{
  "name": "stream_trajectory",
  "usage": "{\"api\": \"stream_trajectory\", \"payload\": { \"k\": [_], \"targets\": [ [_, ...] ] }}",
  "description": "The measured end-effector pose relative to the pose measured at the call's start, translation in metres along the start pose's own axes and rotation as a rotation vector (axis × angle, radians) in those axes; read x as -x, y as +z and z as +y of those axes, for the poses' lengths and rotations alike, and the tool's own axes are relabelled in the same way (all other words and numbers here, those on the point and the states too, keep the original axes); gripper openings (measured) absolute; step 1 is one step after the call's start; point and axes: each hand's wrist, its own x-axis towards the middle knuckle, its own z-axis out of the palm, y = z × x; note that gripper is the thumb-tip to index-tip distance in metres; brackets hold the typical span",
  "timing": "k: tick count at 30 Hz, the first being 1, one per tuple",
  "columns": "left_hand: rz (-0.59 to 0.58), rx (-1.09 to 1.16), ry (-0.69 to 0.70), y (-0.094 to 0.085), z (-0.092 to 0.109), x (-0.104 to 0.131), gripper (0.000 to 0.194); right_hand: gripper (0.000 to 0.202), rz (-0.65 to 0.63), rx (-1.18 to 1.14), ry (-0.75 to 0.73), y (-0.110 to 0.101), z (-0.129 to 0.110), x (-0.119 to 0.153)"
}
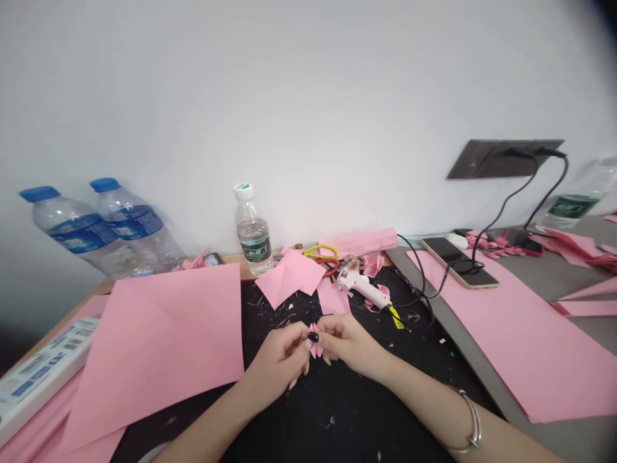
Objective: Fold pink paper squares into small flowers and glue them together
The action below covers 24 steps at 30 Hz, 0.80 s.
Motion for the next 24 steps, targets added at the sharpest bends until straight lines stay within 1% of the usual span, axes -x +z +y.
{"api": "stream_trajectory", "payload": {
  "k": [3, 7, 12, 18, 21, 24],
  "targets": [
    [-0.009, 0.108, -0.020, 0.000, -0.002, -0.001, 0.022, 0.044, -0.010, -0.033, 0.035, -0.002, 0.001, -0.001],
    [-0.007, 0.169, -0.047, -0.001, -0.003, -0.003, 0.023, 0.041, -0.030, -0.038, 0.055, -0.002, 0.001, -0.001],
    [-0.011, 0.220, -0.041, 0.000, -0.004, -0.002, 0.023, 0.038, 0.033, -0.014, -0.014, 0.002, 0.000, 0.000],
    [-0.034, 0.329, -0.052, 0.001, -0.002, -0.001, 0.020, 0.036, 0.098, 0.177, -0.092, 0.007, -0.005, 0.006],
    [-0.027, 0.360, -0.052, 0.003, -0.001, -0.001, 0.026, 0.036, 0.125, 0.237, -0.122, 0.010, -0.005, 0.008],
    [0.029, 0.316, -0.056, 0.007, -0.001, -0.001, 0.033, 0.037, 0.147, 0.268, -0.145, 0.013, -0.005, 0.010]
  ]
}}
